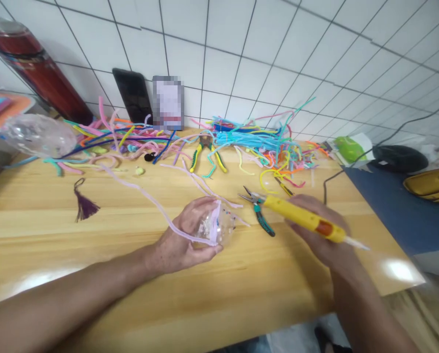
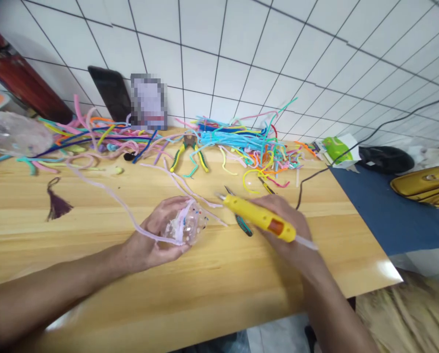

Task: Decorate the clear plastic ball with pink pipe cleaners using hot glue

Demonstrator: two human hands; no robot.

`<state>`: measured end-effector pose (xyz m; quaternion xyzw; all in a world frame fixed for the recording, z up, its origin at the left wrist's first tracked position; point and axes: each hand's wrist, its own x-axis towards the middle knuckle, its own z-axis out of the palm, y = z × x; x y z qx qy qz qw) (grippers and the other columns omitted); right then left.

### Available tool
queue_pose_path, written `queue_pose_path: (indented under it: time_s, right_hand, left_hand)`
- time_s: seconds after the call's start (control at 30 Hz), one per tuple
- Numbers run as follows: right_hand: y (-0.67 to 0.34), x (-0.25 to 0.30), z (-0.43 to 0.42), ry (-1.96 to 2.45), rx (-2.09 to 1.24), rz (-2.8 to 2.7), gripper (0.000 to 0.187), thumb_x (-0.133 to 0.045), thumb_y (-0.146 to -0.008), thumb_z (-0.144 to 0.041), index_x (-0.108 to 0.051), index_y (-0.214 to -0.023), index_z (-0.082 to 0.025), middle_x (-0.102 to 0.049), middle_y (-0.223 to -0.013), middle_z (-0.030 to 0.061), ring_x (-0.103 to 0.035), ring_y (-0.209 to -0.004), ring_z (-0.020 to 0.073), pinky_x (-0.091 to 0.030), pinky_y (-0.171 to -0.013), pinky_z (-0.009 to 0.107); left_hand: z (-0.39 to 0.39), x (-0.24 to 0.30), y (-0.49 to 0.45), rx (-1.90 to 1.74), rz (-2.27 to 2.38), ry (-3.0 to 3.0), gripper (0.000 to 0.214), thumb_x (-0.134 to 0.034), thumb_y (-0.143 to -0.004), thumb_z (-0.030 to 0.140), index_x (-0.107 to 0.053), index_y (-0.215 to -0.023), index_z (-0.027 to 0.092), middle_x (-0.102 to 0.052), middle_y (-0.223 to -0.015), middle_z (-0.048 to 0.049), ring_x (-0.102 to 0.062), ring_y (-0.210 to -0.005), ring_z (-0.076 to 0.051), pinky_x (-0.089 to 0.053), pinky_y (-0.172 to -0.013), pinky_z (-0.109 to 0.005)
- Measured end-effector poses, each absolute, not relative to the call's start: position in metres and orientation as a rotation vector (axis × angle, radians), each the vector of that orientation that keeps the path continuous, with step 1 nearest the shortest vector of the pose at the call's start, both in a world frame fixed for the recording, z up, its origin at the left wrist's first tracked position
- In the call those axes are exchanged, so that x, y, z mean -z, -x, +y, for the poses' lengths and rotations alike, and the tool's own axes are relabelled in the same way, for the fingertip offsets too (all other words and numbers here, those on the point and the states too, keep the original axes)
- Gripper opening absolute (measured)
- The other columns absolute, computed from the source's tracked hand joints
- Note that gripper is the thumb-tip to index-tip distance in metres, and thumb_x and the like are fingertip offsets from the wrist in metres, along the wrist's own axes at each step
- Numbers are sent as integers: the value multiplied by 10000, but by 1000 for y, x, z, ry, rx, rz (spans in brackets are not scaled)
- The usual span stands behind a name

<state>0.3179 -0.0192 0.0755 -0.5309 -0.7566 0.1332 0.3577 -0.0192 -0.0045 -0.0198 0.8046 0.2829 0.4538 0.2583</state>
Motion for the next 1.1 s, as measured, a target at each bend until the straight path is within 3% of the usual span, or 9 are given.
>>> queue_pose_path:
  time_s: [0.23, 0.47, 0.77, 1.1]
  right_hand:
    - [-303, -51, -2, 1248, -437, -2205, 233, -723, -933, -446, -814, -1142, -401, -844, -1051, 19, -785, -1017, 339, -614, -1008, 523]
    - [-307, -39, -2, 1110, -449, -2262, 280, -698, -951, -316, -797, -1204, -379, -842, -1004, 24, -780, -956, 291, -610, -923, 454]
    - [-308, -29, 0, 1054, -364, -2353, 250, -592, -1052, -357, -745, -1240, -292, -811, -1002, 62, -745, -912, 262, -572, -860, 409]
    - [-311, -32, 2, 1083, -366, -2504, 270, -582, -1053, -321, -747, -1256, -257, -813, -999, 73, -747, -905, 257, -558, -873, 416]
  left_hand:
    - [-6, 19, 18, -1242, 765, -2130, 909, -864, -848, 247, -397, -1626, 291, -573, -1542, -188, -558, -1483, -359, -534, -1199, -608]
    - [-5, 18, 17, -1242, 762, -2138, 939, -875, -841, 274, -384, -1641, 309, -587, -1538, -175, -576, -1466, -362, -551, -1185, -595]
    - [-4, 22, 19, -1249, 725, -2189, 957, -880, -849, 319, -372, -1659, 283, -592, -1562, -180, -568, -1478, -366, -546, -1187, -579]
    - [-4, 22, 19, -1241, 732, -2196, 981, -887, -847, 315, -351, -1668, 282, -586, -1562, -185, -565, -1476, -372, -549, -1177, -595]
